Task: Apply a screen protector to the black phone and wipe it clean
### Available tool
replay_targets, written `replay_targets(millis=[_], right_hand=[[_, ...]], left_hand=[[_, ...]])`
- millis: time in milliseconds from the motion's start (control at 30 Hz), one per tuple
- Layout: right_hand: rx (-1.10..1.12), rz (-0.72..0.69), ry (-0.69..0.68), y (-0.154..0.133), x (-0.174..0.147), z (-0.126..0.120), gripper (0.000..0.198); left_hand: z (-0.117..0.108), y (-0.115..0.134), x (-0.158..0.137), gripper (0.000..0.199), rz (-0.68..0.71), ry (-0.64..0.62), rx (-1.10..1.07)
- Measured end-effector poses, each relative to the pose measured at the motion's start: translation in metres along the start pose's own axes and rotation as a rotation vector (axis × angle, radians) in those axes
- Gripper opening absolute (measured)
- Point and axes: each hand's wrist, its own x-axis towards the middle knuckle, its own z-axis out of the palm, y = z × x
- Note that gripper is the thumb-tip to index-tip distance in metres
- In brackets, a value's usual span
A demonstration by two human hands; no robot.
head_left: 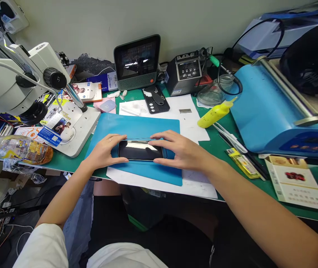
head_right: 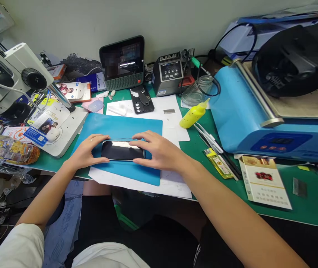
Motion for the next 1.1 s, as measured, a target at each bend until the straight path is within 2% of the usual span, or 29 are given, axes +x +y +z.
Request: replay_targets(millis=[467, 1100], right_hand=[[-0.044, 0.053, -0.097, -0.003, 0.003, -0.001, 0.046], [-0.074, 0.066, -0.104, -0.005, 0.004, 0.005, 0.048]], left_hand=[[-0.001, 0.004, -0.002, 0.075, -0.076, -0.049, -0.015], [-0.009, 0.002, -0.003, 0.071, -0.122, -0.089, -0.043]])
